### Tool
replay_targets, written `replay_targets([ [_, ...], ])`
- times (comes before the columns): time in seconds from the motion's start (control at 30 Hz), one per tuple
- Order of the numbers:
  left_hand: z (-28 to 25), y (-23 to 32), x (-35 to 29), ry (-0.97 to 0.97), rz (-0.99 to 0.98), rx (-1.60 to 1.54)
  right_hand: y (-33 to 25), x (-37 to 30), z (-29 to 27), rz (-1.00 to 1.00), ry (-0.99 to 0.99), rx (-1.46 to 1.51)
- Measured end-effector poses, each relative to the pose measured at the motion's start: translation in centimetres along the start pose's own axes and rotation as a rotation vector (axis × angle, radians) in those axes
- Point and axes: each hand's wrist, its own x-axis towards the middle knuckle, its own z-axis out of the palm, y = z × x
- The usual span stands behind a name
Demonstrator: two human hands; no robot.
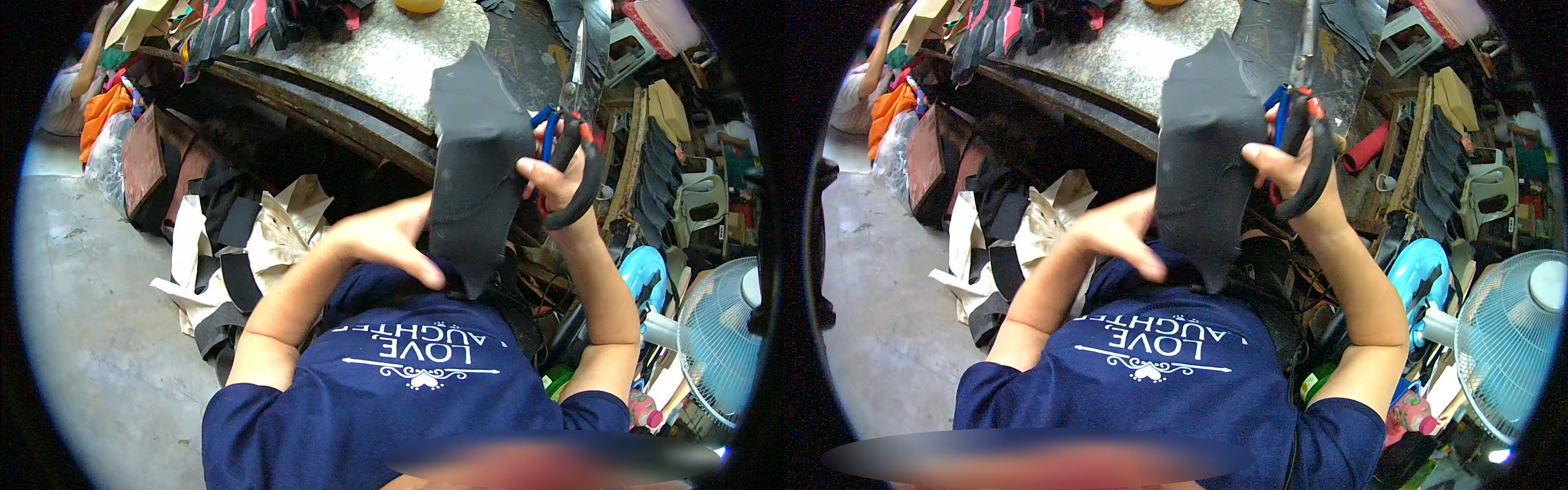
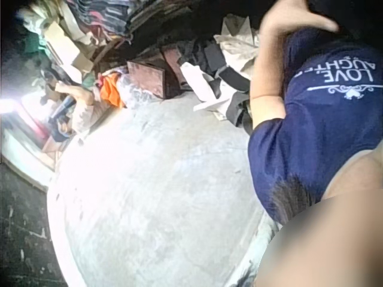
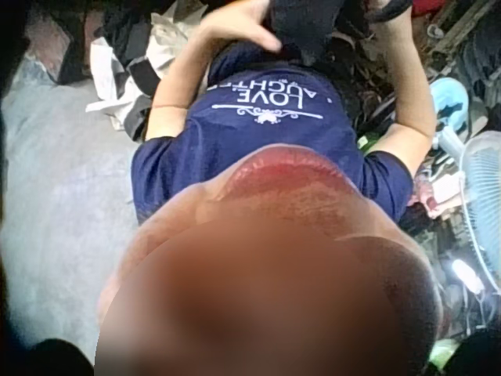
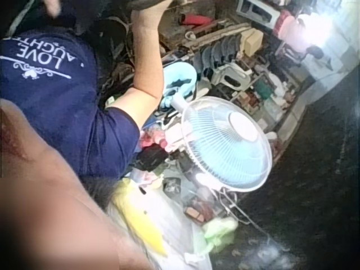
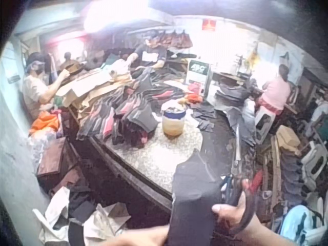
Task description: The person uses shears to trim the edges of a black leather piece, repeatedly rotating and repositioning the material to follow a curved contour. The person frequently inspects the cut edge by hand and continues trimming until the shape is refined.
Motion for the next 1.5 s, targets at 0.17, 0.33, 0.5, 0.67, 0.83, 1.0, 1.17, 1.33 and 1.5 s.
replay_targets([
  [0.17, -4.9, 3.7, 1.9, 0.549, 0.117, -0.410, -0.6, -2.1, 2.5, -0.132, -0.235, -0.326],
  [0.33, -6.2, 7.5, 3.6, 0.652, 0.038, -0.063, -0.5, -2.4, 3.3, -0.247, -0.463, -0.392],
  [0.5, -6.2, 9.5, 2.1, 0.691, 0.002, 0.080, -0.7, -2.1, 0.4, 0.272, -0.457, -0.125],
  [0.67, -6.2, 10.0, 1.2, 0.579, -0.051, 0.185, -0.8, -2.8, -0.9, 0.301, -0.533, -0.203],
  [0.83, -6.6, 9.4, 1.3, 0.552, -0.068, 0.240, -1.6, -3.0, -0.8, 0.249, -0.544, -0.356],
  [1.0, -6.9, 9.1, 0.9, 0.543, -0.116, 0.211, -2.0, -2.7, -0.9, 0.262, -0.551, -0.351],
  [1.17, -6.7, 9.7, 0.8, 0.556, -0.181, 0.113, -2.0, -2.8, -0.9, 0.266, -0.540, -0.335],
  [1.33, -6.8, 10.1, 0.9, 0.511, -0.227, -0.162, -1.9, -2.8, -0.8, 0.273, -0.569, -0.237],
  [1.5, -6.9, 9.8, 0.9, 0.522, -0.226, -0.183, -1.8, -2.7, -0.9, 0.278, -0.557, -0.272],
])
